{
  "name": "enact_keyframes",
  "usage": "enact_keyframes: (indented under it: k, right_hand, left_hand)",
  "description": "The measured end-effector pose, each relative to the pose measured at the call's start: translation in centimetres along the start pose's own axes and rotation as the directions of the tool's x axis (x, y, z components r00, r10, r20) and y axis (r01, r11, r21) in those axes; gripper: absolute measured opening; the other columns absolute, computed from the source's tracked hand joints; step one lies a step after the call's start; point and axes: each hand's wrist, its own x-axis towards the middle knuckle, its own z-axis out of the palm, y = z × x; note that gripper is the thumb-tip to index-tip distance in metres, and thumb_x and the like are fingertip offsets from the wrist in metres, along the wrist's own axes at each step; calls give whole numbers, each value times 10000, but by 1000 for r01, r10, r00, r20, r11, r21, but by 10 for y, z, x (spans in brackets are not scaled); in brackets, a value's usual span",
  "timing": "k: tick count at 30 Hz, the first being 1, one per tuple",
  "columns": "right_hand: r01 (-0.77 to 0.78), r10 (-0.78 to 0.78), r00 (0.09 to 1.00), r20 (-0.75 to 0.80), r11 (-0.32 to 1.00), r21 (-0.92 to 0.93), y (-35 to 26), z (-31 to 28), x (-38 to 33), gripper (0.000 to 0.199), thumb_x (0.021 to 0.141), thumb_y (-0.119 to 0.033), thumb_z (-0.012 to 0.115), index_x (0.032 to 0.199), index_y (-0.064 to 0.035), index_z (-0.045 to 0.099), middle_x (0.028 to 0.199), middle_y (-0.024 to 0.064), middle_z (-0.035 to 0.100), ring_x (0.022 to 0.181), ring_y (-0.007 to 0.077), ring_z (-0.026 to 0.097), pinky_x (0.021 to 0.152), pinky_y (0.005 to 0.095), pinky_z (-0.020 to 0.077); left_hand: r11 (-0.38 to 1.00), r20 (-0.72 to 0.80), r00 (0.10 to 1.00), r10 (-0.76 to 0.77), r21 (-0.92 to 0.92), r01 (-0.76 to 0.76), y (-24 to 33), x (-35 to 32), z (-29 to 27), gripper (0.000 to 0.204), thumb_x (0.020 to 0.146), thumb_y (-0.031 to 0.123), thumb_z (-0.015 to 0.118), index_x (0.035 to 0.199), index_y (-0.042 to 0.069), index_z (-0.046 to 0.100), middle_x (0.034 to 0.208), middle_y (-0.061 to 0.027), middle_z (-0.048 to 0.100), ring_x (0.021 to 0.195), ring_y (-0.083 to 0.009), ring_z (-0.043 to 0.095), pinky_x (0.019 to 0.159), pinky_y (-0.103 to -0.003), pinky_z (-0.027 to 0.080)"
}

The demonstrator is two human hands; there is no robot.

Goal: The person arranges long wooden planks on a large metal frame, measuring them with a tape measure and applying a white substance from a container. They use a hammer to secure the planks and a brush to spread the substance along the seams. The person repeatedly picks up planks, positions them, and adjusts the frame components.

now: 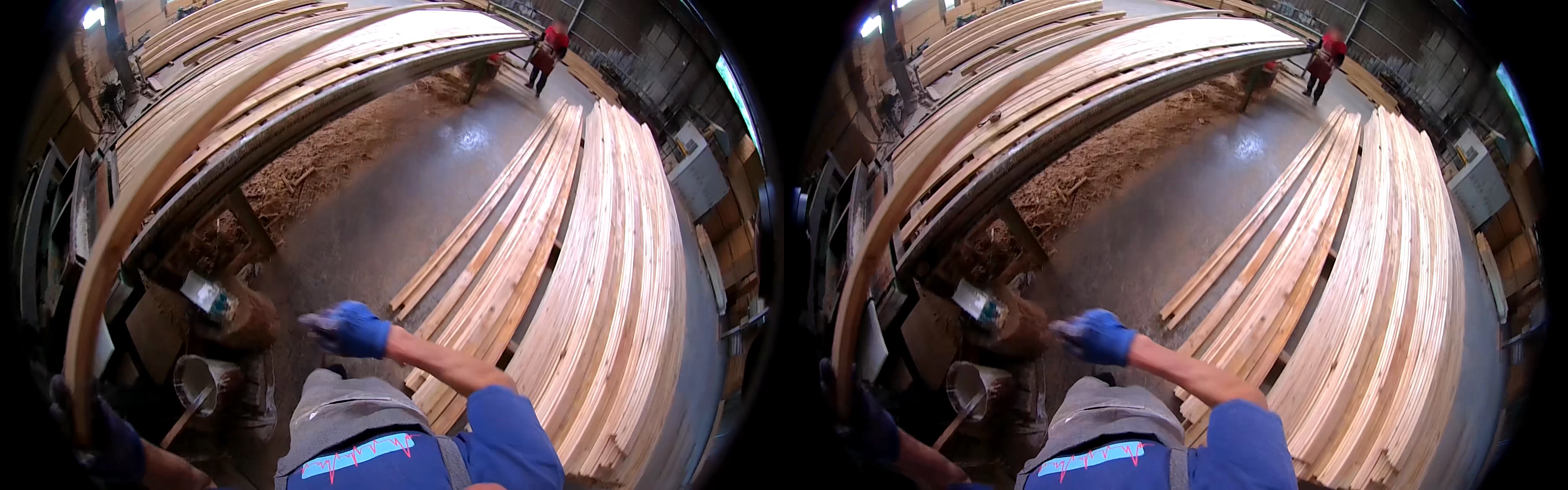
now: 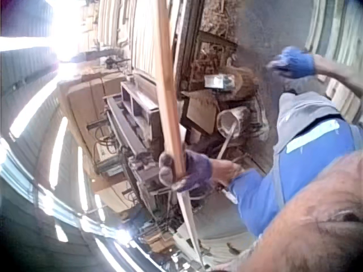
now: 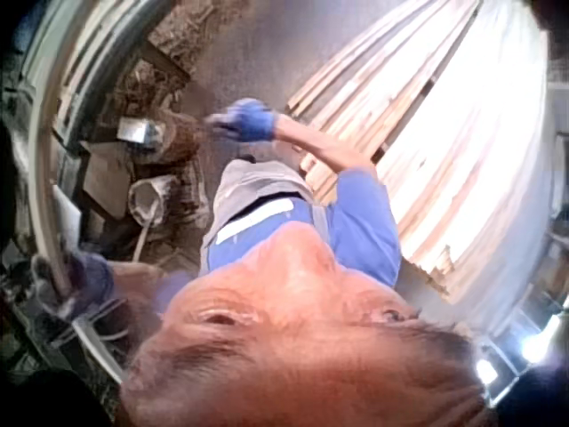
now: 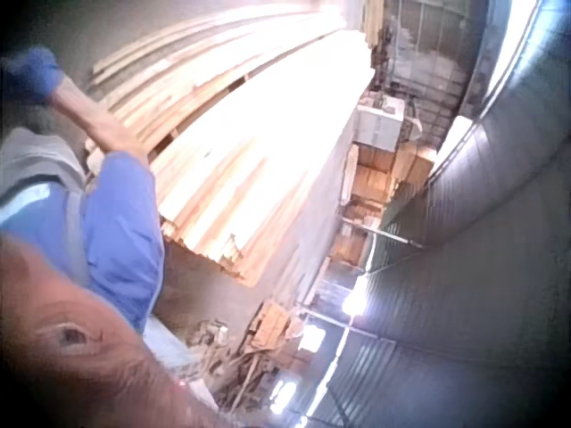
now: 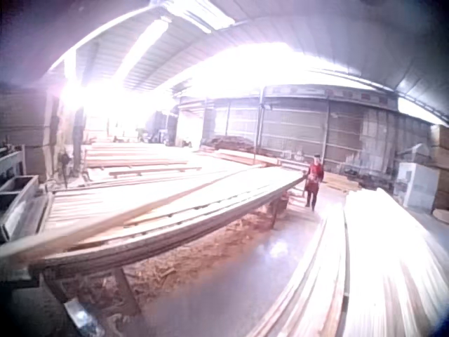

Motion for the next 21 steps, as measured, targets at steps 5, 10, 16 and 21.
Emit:
enact_keyframes:
  k: [5, 10, 16, 21]
  right_hand:
    - [-663, 660, 741, 127, 748, -17, 160, -40, -81, 339, 856, -295, 600, 1168, -168, 629, 926, 152, 686, 817, 322, 667, 746, 412, 535]
    - [-874, 896, 429, 114, 443, -199, 307, -203, -107, 423, 933, -299, 543, 1285, -66, 517, 982, 123, 688, 856, 176, 659, 779, 328, 526]
    - [-531, 531, 513, -674, 814, 238, 471, -390, -71, 352, 1014, -226, 351, 1121, -9, 606, 760, 55, 657, 633, 139, 615, 618, 287, 541]
    - [-133, 132, 942, -310, 991, 17, 537, -463, 156, 256, 958, -229, 521, 1074, -25, 623, 1000, 108, 699, 810, 192, 682, 811, 333, 546]
  left_hand:
    - [634, -20, 995, -100, -772, 48, 97, 72, 153, 351, 981, 217, 492, 1259, 4, 472, 1230, -215, 585, 1118, -359, 590, 879, -456, 564]
    - [914, -35, 999, -28, -405, 12, 182, 118, 302, 440, 1018, 293, 373, 1290, -43, 454, 1239, -229, 574, 1160, -316, 572, 869, -452, 567]
    - [573, 45, 998, -40, -818, 60, 300, 181, 466, 542, 1004, 430, 315, 1283, -4, 479, 1271, -242, 540, 1169, -358, 549, 906, -454, 533]
    - [312, 133, 986, 98, -945, 96, 411, 239, 560, 556, 1009, 465, 290, 1295, 31, 489, 1310, -214, 521, 1204, -354, 527, 1045, -502, 406]
